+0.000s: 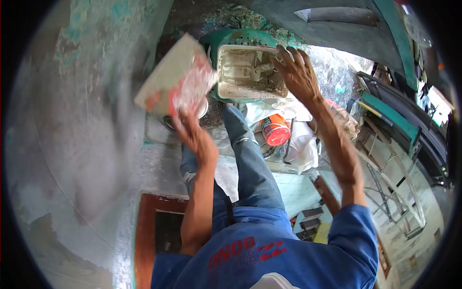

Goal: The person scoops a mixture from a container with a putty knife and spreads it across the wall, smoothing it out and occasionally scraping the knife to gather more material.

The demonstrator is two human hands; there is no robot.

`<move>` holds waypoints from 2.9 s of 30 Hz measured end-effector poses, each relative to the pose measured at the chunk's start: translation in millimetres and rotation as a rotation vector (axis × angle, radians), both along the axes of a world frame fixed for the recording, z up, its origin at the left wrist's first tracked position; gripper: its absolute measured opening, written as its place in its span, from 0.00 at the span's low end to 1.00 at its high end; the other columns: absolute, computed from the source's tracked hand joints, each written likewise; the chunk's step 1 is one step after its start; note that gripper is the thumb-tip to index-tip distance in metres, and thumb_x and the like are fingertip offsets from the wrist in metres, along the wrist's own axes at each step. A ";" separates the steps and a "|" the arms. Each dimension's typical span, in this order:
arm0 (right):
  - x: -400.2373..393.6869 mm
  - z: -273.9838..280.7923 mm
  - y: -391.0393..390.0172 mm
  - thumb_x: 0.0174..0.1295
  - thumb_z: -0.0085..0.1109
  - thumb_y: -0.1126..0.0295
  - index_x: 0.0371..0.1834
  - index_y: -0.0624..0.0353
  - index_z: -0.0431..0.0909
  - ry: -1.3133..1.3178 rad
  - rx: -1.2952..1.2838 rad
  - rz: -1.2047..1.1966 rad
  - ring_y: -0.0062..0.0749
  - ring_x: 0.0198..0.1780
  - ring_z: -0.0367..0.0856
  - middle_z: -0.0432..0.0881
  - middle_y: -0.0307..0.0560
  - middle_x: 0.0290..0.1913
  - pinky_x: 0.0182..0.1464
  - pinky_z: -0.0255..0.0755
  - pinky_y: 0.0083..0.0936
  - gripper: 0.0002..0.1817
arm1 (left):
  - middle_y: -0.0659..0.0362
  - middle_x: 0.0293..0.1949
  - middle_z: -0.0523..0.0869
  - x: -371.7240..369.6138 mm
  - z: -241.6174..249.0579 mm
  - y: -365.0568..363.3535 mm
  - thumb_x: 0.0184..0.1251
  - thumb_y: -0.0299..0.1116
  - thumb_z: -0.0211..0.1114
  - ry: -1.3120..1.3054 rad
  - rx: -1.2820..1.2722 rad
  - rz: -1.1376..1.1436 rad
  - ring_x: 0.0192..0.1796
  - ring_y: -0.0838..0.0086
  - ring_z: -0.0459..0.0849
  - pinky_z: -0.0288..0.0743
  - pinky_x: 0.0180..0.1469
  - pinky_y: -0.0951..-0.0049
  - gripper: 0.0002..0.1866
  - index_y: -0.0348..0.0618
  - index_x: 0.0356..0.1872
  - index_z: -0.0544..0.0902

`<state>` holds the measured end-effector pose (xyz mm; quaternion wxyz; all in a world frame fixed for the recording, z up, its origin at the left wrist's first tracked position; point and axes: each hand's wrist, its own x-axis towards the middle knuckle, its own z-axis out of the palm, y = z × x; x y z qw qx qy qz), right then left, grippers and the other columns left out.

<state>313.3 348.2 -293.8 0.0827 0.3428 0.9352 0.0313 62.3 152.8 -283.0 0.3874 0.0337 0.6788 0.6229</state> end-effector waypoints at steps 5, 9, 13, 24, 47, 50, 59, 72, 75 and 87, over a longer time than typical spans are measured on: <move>-9.2 -15.5 22.0 0.63 0.67 0.68 0.62 0.64 0.84 -0.316 0.056 0.360 0.37 0.67 0.76 0.80 0.46 0.64 0.72 0.70 0.37 0.24 | 0.45 0.61 0.82 19.1 -62.0 79.8 0.93 0.39 0.51 0.366 0.091 0.005 0.61 0.63 0.80 0.71 0.67 0.65 0.22 0.29 0.72 0.71; -25.9 5.5 14.9 0.60 0.68 0.71 0.54 0.63 0.85 -0.217 0.256 0.479 0.36 0.61 0.77 0.79 0.45 0.61 0.61 0.74 0.32 0.18 | 0.47 0.51 0.87 26.6 -90.7 101.8 0.92 0.37 0.52 0.409 0.136 -0.033 0.49 0.69 0.82 0.76 0.53 0.71 0.15 0.35 0.64 0.74; -39.0 52.8 -7.3 0.63 0.66 0.73 0.54 0.61 0.81 -0.354 -0.135 0.157 0.40 0.58 0.81 0.81 0.48 0.50 0.60 0.76 0.37 0.16 | 0.50 0.55 0.82 26.0 -93.6 94.3 0.93 0.36 0.51 0.318 0.221 -0.068 0.56 0.70 0.79 0.72 0.62 0.69 0.16 0.34 0.66 0.73; -28.9 -14.7 -7.6 0.68 0.59 0.71 0.51 0.55 0.80 -0.432 -0.205 -0.262 0.57 0.35 0.92 0.87 0.58 0.42 0.34 0.84 0.53 0.10 | 0.48 0.53 0.86 31.9 -106.5 81.3 0.92 0.31 0.52 0.436 0.124 -0.102 0.53 0.70 0.83 0.76 0.58 0.71 0.11 0.36 0.63 0.73; -26.9 -43.2 -41.3 0.65 0.61 0.69 0.46 0.57 0.84 -0.418 -0.190 -0.137 0.47 0.52 0.86 0.87 0.53 0.43 0.55 0.74 0.50 0.10 | 0.53 0.50 0.85 30.9 -100.0 88.8 0.92 0.35 0.52 0.327 0.081 -0.102 0.50 0.73 0.79 0.74 0.56 0.71 0.11 0.38 0.60 0.72; -15.8 -29.6 -33.5 0.69 0.62 0.64 0.48 0.58 0.83 -0.168 -0.387 -0.349 0.50 0.54 0.87 0.89 0.52 0.48 0.58 0.74 0.53 0.11 | 0.55 0.51 0.84 25.9 -101.8 90.9 0.92 0.35 0.53 0.288 0.113 -0.096 0.51 0.74 0.78 0.73 0.57 0.72 0.11 0.37 0.59 0.72; -8.3 72.0 -24.8 0.77 0.67 0.63 0.63 0.63 0.79 0.347 -0.926 -0.832 0.38 0.54 0.92 0.91 0.60 0.53 0.55 0.82 0.34 0.20 | 0.53 0.62 0.80 -50.0 -36.0 88.2 0.86 0.51 0.62 -0.048 0.081 0.203 0.60 0.63 0.84 0.84 0.53 0.54 0.24 0.43 0.65 0.72; -10.6 118.9 -42.9 0.56 0.73 0.87 0.70 0.52 0.77 0.922 -0.266 -0.136 0.54 0.54 0.83 0.85 0.56 0.56 0.56 0.78 0.44 0.37 | 0.60 0.57 0.83 -11.4 96.8 109.8 0.82 0.45 0.58 -0.450 0.111 -0.189 0.62 0.69 0.82 0.77 0.65 0.62 0.17 0.48 0.61 0.79; -6.7 117.7 -56.3 0.54 0.75 0.88 0.69 0.51 0.80 1.015 -0.264 -0.167 0.53 0.53 0.84 0.87 0.54 0.54 0.55 0.79 0.45 0.37 | 0.64 0.51 0.80 3.6 103.4 119.8 0.79 0.45 0.58 -0.394 0.091 -0.241 0.57 0.74 0.80 0.74 0.62 0.67 0.14 0.51 0.56 0.81; 17.7 111.2 -88.1 0.55 0.75 0.88 0.68 0.51 0.82 1.071 -0.235 -0.237 0.50 0.53 0.84 0.87 0.54 0.54 0.54 0.79 0.44 0.36 | 0.64 0.52 0.83 9.2 113.7 107.7 0.81 0.42 0.56 -0.193 0.085 -0.481 0.58 0.77 0.79 0.70 0.66 0.72 0.16 0.44 0.55 0.83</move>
